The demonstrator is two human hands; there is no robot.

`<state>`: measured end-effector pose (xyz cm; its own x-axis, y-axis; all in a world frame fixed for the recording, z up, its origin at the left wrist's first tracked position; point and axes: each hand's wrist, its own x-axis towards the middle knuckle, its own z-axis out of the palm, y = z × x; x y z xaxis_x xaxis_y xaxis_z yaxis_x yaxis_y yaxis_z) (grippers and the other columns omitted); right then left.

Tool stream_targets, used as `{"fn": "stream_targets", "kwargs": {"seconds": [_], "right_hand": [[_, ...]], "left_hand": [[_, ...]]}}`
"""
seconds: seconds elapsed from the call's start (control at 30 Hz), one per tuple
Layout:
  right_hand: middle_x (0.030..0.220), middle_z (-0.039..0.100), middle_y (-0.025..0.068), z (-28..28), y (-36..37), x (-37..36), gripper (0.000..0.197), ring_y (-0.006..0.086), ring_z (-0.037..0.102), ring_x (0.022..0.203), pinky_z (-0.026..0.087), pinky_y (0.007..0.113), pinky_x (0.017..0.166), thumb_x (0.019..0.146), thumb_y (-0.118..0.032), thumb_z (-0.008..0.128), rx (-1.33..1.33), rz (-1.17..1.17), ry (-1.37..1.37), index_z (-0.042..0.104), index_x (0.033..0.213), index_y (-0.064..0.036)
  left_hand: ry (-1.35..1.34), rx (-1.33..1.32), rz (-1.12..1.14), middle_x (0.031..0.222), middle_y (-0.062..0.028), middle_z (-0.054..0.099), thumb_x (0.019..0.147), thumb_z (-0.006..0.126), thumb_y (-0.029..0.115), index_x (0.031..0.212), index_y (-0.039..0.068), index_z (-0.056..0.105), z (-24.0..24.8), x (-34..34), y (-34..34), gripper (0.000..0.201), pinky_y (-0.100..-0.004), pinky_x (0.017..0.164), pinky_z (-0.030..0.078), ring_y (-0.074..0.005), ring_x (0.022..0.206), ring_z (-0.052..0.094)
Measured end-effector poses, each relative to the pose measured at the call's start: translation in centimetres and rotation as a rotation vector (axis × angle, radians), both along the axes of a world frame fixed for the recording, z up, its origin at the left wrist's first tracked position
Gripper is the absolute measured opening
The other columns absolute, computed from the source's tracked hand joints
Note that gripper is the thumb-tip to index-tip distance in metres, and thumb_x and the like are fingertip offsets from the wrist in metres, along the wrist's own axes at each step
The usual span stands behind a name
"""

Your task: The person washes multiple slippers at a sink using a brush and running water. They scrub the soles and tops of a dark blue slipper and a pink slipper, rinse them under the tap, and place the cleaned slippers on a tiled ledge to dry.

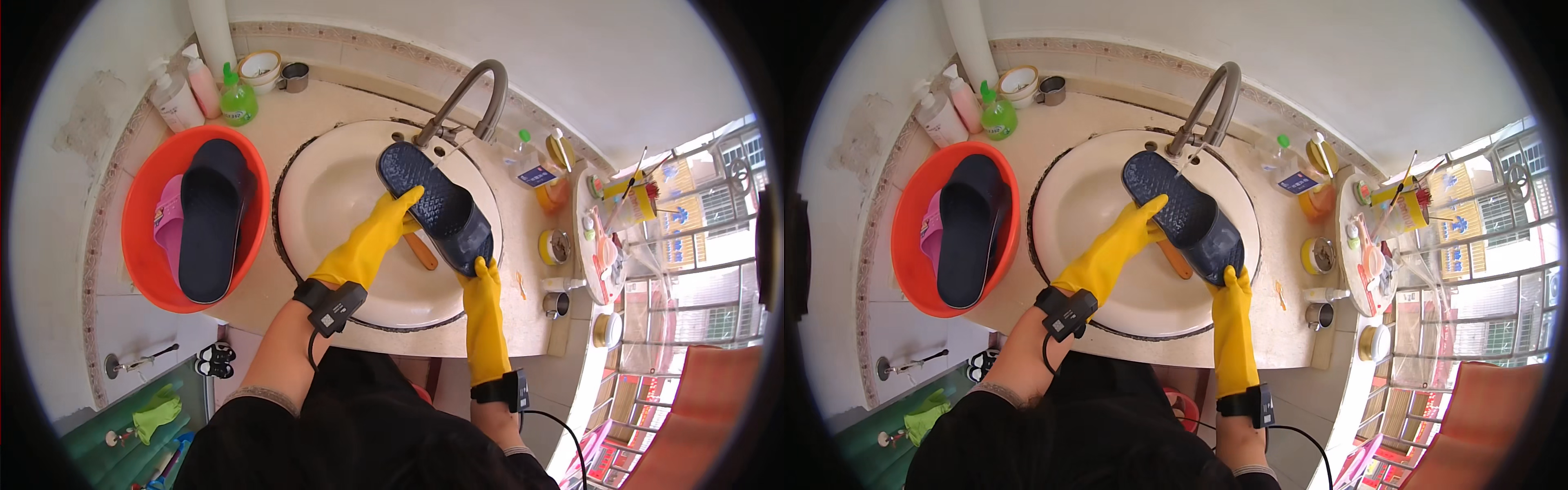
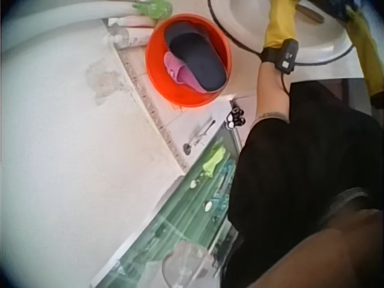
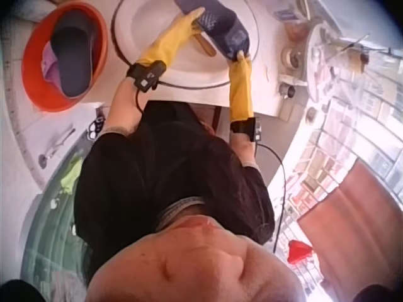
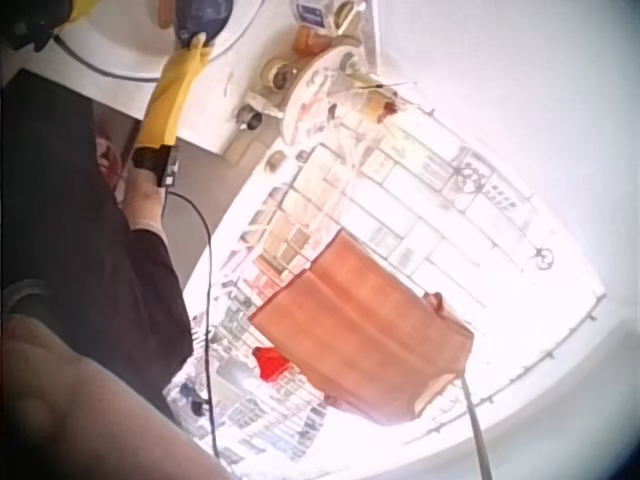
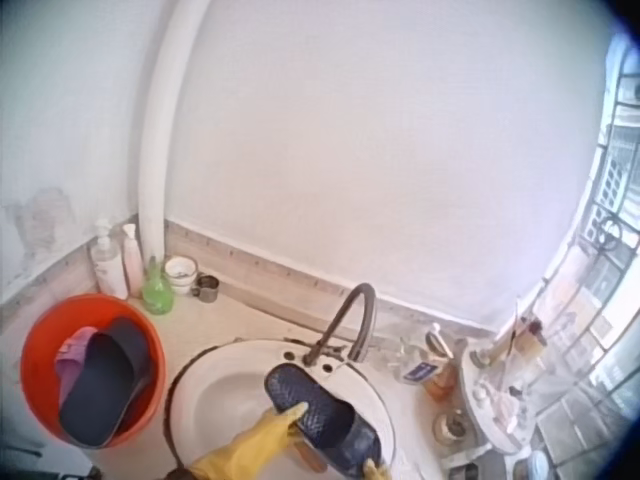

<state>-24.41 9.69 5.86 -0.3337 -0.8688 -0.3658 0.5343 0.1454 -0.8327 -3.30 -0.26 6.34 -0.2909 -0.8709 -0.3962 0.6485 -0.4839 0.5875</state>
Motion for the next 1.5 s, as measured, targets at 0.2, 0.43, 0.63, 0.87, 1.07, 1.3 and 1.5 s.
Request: {"fn": "stream_targets", "kwargs": {"seconds": [0.2,0.43,0.63,0.87,1.07,1.3,1.5], "right_hand": [[0.117,0.055,0.0205,-0.5,-3.9,5.2,0.030,0.0346,0.059,0.102,0.053,0.049,0.084,0.093,-0.003,0.047,0.038,0.131,-0.068,0.045,0.122,0.0038],[0.112,0.060,0.0147,2.9,-7.0,5.7,0.032,0.0264,0.063,0.095,0.056,0.039,0.082,0.090,-0.005,0.053,-0.063,0.219,0.082,0.051,0.122,0.0020],[0.114,0.061,0.0103,4.1,-8.1,5.0,0.036,0.0199,0.062,0.097,0.054,0.033,0.081,0.091,-0.006,0.052,-0.119,0.209,0.246,0.049,0.127,-0.0022],[0.114,0.061,0.0057,5.7,-9.9,4.6,0.037,0.0140,0.061,0.096,0.052,0.028,0.081,0.091,-0.004,0.053,-0.128,0.237,0.313,0.050,0.128,-0.0058],[0.115,0.061,0.0059,7.0,-11.3,5.2,0.038,0.0145,0.061,0.097,0.052,0.028,0.083,0.091,-0.005,0.053,-0.184,0.262,0.258,0.049,0.129,-0.0063],[0.120,0.057,0.0120,4.9,-12.6,6.4,0.036,0.0249,0.059,0.104,0.050,0.041,0.090,0.091,-0.007,0.052,-0.195,0.357,-0.024,0.049,0.127,-0.0057],[0.116,0.057,0.0157,0.9,-10.7,8.5,0.022,0.0317,0.058,0.105,0.053,0.047,0.085,0.092,-0.007,0.051,0.020,0.369,-0.383,0.053,0.113,-0.0039]], "left_hand": [[-0.313,-0.032,0.148,0.114,-0.0153,0.059,0.082,0.068,0.023,0.126,0.007,0.048,3.0,4.1,-2.0,0.051,-0.0421,0.083,0.051,-0.0291,0.096,0.062],[0.146,0.068,0.310,0.124,-0.0210,0.050,0.088,0.062,0.028,0.122,0.000,0.047,2.3,6.3,-2.1,0.047,-0.0457,0.096,0.045,-0.0323,0.117,0.050],[0.219,0.211,0.187,0.125,-0.0207,0.048,0.093,0.052,0.033,0.125,0.001,0.043,1.4,4.5,-1.1,0.046,-0.0498,0.099,0.042,-0.0362,0.116,0.048],[0.193,0.075,0.225,0.126,-0.0188,0.047,0.097,0.042,0.023,0.128,0.007,0.040,0.5,2.9,-2.1,0.035,-0.0511,0.099,0.041,-0.0350,0.116,0.048],[0.135,0.033,0.327,0.126,-0.0171,0.047,0.097,0.042,0.017,0.130,0.014,0.040,1.9,3.0,-3.1,0.032,-0.0503,0.099,0.042,-0.0331,0.116,0.048],[0.067,-0.122,0.319,0.123,-0.0135,0.050,0.095,0.048,0.019,0.128,0.015,0.040,3.3,5.2,-1.8,0.034,-0.0459,0.096,0.044,-0.0287,0.114,0.051],[-0.358,-0.239,0.305,0.120,-0.0095,0.053,0.087,0.058,0.012,0.127,0.012,0.041,5.5,6.0,-0.6,0.044,-0.0415,0.091,0.047,-0.0244,0.109,0.054]]}}
